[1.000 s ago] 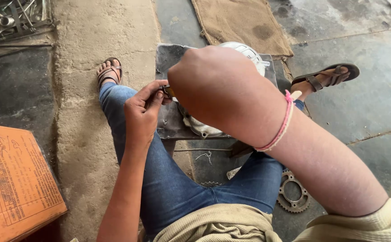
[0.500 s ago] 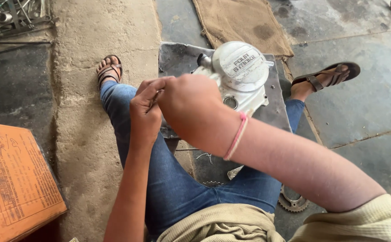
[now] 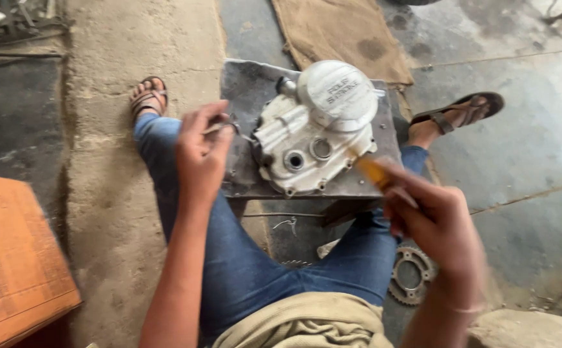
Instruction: The person uses a yellow-handled scraper to clean the surface of a metal engine cover while sitting on the floor. They turn the cover over to scrape different edges and mounting points, holding the component with their hands.
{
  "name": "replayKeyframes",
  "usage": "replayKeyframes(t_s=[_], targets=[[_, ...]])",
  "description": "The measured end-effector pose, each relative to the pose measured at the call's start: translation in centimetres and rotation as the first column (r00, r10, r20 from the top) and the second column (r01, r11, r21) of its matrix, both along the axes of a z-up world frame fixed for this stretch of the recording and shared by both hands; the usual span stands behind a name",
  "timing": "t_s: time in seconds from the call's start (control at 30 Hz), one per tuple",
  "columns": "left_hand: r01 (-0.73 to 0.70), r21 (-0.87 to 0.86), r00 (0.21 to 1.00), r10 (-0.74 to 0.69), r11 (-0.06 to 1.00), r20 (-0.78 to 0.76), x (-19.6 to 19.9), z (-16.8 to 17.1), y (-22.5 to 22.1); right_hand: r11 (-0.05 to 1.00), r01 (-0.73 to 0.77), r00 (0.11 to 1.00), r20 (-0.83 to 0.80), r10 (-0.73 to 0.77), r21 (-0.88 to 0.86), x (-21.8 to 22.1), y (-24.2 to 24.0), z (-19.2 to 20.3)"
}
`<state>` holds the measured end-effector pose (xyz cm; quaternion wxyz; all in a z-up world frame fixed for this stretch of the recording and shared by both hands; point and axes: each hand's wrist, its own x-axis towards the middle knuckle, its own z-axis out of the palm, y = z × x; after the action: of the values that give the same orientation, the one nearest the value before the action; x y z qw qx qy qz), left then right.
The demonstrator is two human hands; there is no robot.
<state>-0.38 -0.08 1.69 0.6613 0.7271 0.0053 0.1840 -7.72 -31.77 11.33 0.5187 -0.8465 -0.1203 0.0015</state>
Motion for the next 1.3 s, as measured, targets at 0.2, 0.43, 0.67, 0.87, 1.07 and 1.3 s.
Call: replayKeyframes(t_s=[0.2, 0.43, 0.67, 0.87, 1.07, 1.3], targets=[[-0.28, 0.481, 0.927, 0.103, 0.831, 0.361, -1.9, 1.1, -1.9, 0.574, 0.604, 0.765, -0.2, -0.612, 0.553, -1.0, 1.2, -10.2], [-0.435, 0.741, 0.899, 0.203, 0.511, 0.388, 0.9, 0.3, -6.3, 0.521, 0.576, 0.814, -0.38, -0.439, 0.631, -2.7, 1.7, -17.4], [-0.07, 0.711, 0.995, 0.101, 0.7, -0.002, 2.5, -3.0, -4.7, 0.577, 0.516, 0.853, -0.318, -0.413, 0.633, -2.7, 1.0, -18.2], [0.13, 0.704, 0.99, -0.125, 0.699, -0.059, 4.4, -3.8, -2.0, 0.598, 0.507, 0.859, -0.307, -0.41, 0.621, -2.6, 1.2, -17.7], [0.355, 0.666, 0.934, -0.267, 0.656, -0.235, 9.0, -2.0, -0.1, 0.655, 0.49, 0.869, -0.257, -0.423, 0.576, -3.4, 1.4, -16.8], [0.129, 0.837, 0.965, -0.261, 0.532, 0.018, 8.4, 0.2, -1.6, 0.728, 0.457, 0.881, -0.149, -0.448, 0.511, -4.8, 1.6, -16.9]])
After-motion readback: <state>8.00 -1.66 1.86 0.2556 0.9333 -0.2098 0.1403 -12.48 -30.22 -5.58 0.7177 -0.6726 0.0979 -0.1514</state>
